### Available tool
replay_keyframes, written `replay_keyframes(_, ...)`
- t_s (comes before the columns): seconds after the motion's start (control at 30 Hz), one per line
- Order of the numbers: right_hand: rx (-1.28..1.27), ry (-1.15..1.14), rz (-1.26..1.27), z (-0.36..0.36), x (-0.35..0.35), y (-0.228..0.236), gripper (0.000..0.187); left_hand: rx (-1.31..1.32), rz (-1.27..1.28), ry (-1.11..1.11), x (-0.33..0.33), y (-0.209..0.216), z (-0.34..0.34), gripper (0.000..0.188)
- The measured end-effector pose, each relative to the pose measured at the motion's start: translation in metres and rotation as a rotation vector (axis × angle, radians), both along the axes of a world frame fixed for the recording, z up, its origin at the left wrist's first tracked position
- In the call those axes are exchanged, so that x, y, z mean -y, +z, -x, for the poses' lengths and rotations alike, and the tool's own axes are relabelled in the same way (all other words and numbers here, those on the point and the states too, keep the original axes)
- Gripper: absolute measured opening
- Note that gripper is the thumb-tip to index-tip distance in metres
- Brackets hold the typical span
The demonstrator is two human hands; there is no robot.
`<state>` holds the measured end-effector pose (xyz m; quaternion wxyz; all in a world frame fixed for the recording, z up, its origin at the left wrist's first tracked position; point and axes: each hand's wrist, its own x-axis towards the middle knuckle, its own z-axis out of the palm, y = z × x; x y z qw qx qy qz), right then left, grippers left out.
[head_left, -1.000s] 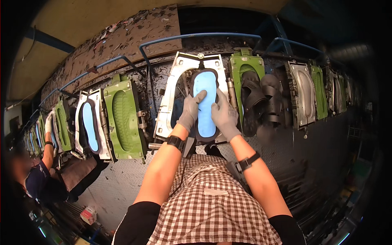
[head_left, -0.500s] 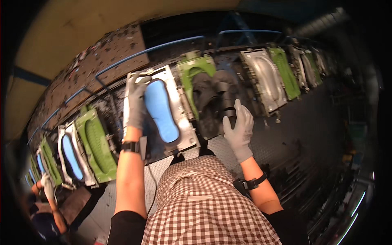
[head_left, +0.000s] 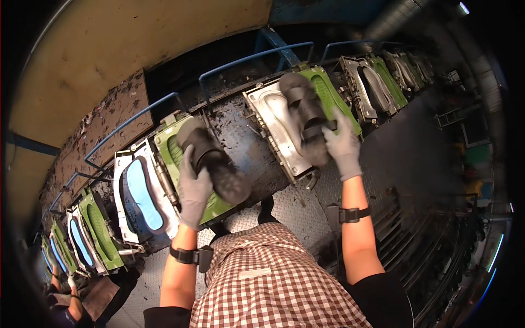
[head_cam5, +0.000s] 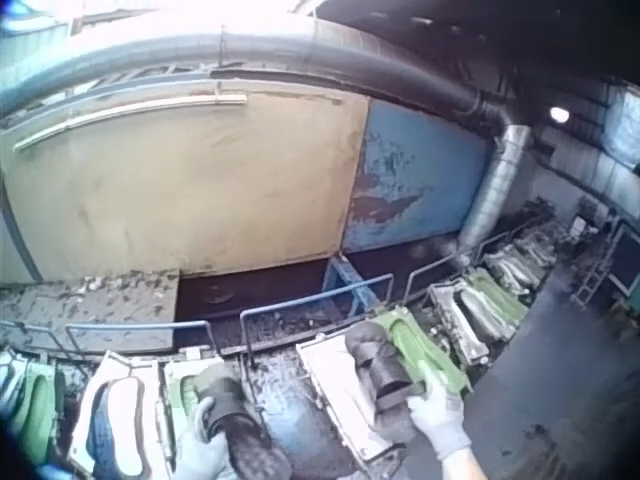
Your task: The person is manufacturing shoes by placing shoe components onto machinery molds and then organizing finished footwear onto a storage rack.
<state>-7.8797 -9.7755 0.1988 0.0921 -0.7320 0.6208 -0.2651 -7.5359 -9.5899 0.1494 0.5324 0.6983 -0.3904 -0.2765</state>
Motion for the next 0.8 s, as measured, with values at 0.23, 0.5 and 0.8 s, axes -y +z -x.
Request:
replay_keyframes(0.23,0.903,0.331,-0.900,0.064,0.010,-0.032,0.050,-0.532,-0.283,-0.232,0.115,0.011,0.214,0.076)
replay_keyframes(0.5,1.239,-0.042,-0.968,0.139,0.032,-0.086,0.047,0.511,-0.423,-0.970,0.085,-0.064,0.249,0.020)
replay_keyframes(0.8,0.755,0.182,-0.801,0.156,0.046,-0.049,0.042,0.814,-1.050,-0.835,0.053,-0.014,0.131,0.024)
